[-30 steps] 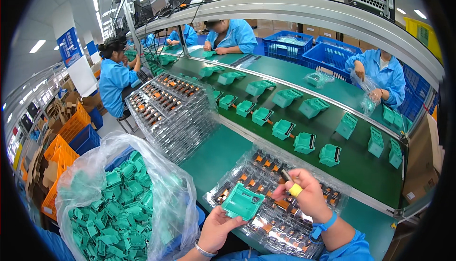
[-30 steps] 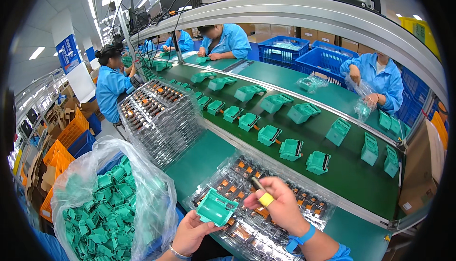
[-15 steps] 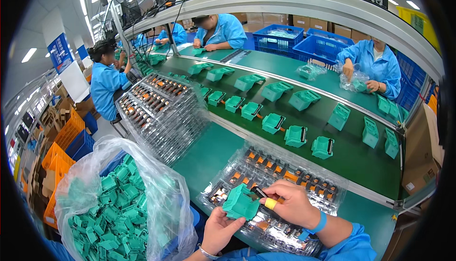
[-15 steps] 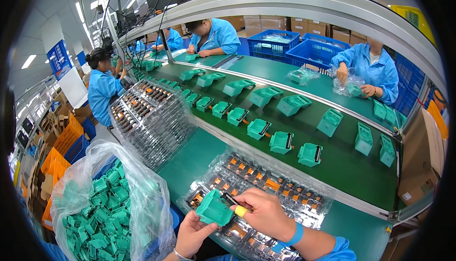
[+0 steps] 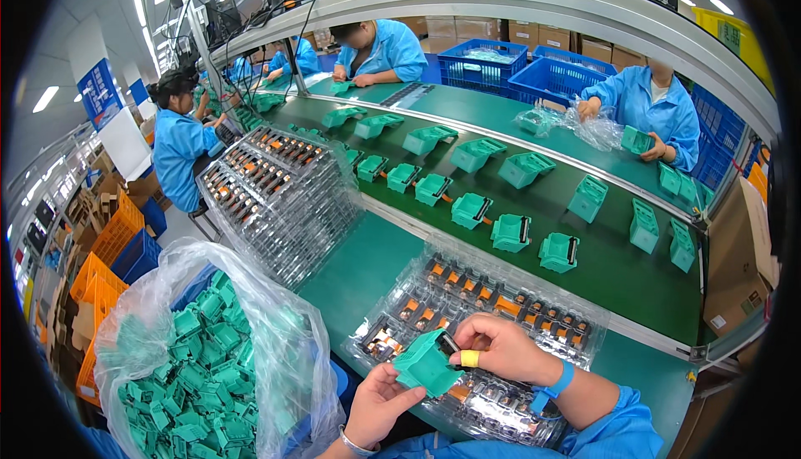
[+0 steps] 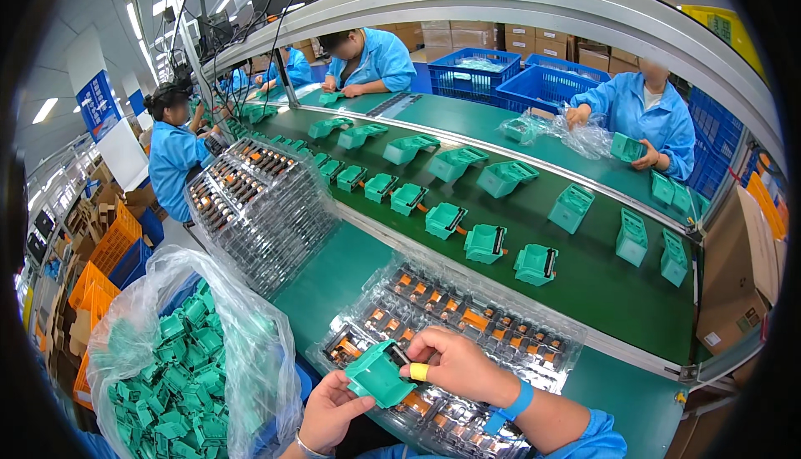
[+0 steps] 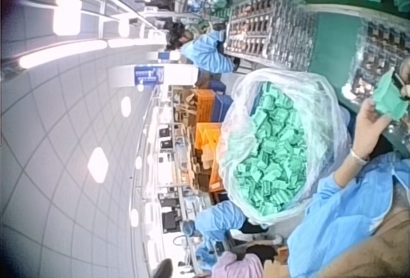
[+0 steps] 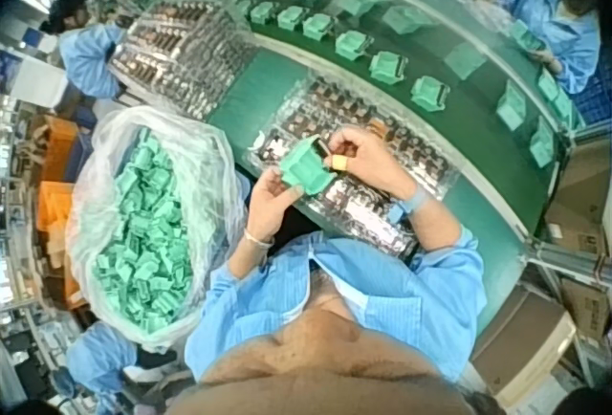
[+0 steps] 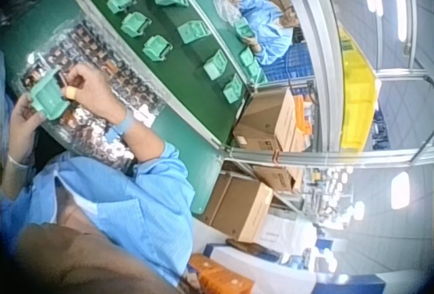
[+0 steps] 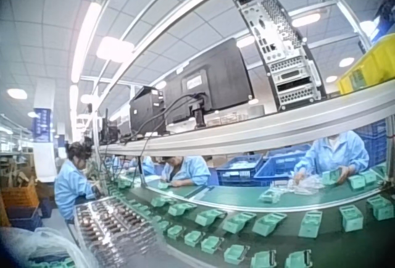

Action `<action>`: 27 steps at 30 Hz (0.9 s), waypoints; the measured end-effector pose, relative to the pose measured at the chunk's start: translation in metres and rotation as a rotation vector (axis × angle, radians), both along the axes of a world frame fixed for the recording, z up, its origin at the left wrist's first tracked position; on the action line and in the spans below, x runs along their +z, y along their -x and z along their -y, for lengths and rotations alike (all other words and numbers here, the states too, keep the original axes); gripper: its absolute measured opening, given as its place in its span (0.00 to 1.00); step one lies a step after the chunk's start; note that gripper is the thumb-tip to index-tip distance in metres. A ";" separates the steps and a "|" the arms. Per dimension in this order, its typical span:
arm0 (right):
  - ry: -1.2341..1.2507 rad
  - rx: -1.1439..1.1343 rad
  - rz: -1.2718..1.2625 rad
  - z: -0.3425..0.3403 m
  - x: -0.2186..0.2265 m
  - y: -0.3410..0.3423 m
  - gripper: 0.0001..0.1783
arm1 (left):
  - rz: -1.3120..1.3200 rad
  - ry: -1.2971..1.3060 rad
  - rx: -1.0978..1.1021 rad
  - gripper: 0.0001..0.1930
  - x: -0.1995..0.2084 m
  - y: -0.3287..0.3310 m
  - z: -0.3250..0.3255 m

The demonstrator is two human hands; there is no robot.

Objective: The person assembles small electronic components by hand, inserting yellow electronic components into green plastic housings.

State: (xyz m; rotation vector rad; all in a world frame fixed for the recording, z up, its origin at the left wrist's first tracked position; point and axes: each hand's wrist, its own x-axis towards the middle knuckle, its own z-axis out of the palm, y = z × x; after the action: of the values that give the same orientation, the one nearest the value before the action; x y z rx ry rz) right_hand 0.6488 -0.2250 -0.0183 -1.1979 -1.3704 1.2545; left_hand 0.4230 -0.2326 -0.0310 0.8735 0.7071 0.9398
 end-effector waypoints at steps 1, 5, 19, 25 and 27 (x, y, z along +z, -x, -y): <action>-0.079 -0.017 -0.034 0.001 -0.002 0.001 0.11 | 0.036 0.005 -0.011 0.17 0.000 -0.001 0.000; 0.047 -0.035 -0.074 0.003 0.009 0.002 0.12 | -0.041 -0.090 -0.011 0.17 0.007 -0.004 0.006; -0.963 -0.056 0.636 0.021 0.049 -0.013 0.10 | -0.232 -0.444 0.129 0.27 0.017 -0.013 0.016; -1.330 -0.054 1.044 0.039 0.068 -0.041 0.09 | -0.128 -0.367 0.137 0.18 0.026 0.013 0.021; -1.264 -0.088 1.057 0.038 0.068 -0.058 0.09 | -0.143 -0.399 0.201 0.16 0.024 0.029 0.031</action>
State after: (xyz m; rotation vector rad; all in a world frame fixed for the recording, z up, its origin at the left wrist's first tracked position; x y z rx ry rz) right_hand 0.7068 -0.2625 0.0500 -0.8768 -2.2261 -0.5557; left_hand 0.3936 -0.2633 -0.0068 1.2465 0.7517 1.2318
